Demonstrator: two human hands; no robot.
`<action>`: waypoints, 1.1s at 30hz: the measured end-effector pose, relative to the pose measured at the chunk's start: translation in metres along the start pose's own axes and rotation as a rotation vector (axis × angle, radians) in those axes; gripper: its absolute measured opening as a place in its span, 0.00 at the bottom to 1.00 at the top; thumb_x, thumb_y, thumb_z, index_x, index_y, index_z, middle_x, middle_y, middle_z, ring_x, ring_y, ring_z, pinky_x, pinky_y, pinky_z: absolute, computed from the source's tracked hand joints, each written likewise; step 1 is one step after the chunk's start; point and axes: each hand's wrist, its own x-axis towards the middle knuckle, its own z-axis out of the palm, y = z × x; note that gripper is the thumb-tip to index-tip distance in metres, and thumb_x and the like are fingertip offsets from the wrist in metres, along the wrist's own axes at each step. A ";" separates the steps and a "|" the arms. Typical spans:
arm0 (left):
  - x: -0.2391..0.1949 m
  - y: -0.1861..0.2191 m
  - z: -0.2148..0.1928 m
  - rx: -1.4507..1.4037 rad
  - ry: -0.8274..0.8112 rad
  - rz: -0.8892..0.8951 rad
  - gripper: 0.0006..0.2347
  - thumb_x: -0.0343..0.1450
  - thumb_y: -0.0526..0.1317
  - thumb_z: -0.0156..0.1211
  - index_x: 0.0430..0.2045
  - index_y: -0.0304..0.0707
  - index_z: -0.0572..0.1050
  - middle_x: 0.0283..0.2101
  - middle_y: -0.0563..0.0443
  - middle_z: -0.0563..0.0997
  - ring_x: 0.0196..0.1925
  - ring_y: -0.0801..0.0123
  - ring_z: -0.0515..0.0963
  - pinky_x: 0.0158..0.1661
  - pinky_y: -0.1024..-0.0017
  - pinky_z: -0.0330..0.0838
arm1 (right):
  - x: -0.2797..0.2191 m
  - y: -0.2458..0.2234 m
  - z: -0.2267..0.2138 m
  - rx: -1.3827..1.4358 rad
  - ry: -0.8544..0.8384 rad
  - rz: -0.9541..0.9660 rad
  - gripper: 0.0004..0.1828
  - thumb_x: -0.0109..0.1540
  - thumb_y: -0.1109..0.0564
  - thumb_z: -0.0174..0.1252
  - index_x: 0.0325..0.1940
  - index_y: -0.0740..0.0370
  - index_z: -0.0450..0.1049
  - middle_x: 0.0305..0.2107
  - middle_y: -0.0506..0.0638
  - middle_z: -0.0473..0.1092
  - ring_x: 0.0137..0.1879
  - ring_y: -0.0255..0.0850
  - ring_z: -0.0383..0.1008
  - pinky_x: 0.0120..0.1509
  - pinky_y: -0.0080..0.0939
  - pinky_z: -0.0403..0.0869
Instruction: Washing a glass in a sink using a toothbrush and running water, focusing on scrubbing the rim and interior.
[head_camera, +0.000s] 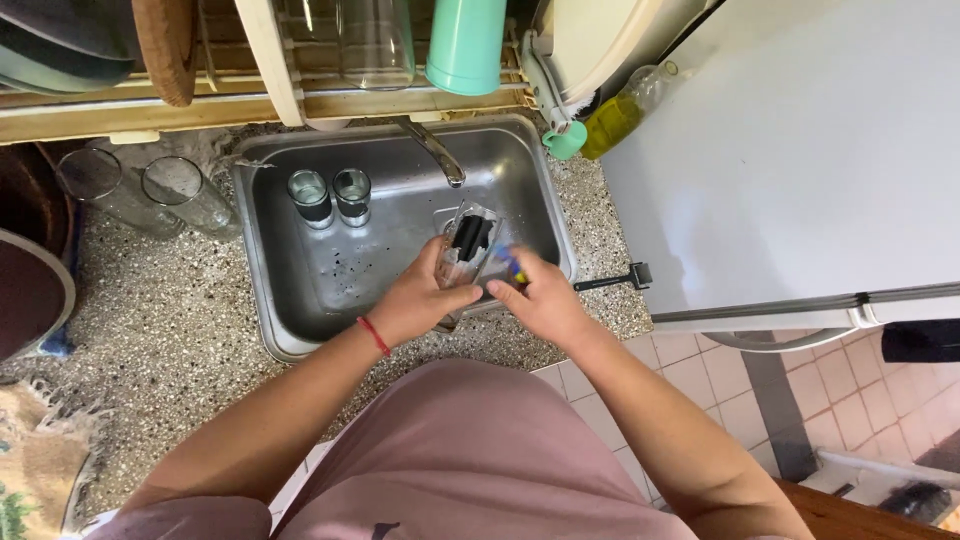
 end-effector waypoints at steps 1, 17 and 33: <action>-0.005 0.007 -0.002 0.003 0.001 0.000 0.46 0.63 0.53 0.67 0.72 0.37 0.44 0.72 0.29 0.49 0.73 0.35 0.49 0.66 0.42 0.51 | 0.001 -0.005 -0.001 0.002 0.002 -0.001 0.25 0.61 0.45 0.62 0.56 0.62 0.70 0.34 0.69 0.73 0.45 0.68 0.75 0.49 0.67 0.72; -0.001 0.019 0.013 0.222 -0.006 -0.198 0.37 0.65 0.59 0.55 0.68 0.41 0.56 0.60 0.32 0.71 0.63 0.43 0.71 0.62 0.53 0.64 | 0.040 0.059 0.074 0.737 0.345 -0.006 0.13 0.68 0.48 0.52 0.49 0.59 0.64 0.23 0.47 0.65 0.21 0.35 0.67 0.25 0.31 0.67; 0.087 -0.052 0.045 0.360 0.238 -0.320 0.27 0.72 0.60 0.44 0.58 0.42 0.71 0.45 0.36 0.82 0.49 0.52 0.82 0.56 0.56 0.71 | 0.086 0.103 0.145 1.110 0.559 0.502 0.16 0.68 0.43 0.51 0.50 0.55 0.67 0.33 0.47 0.65 0.38 0.38 0.63 0.47 0.39 0.64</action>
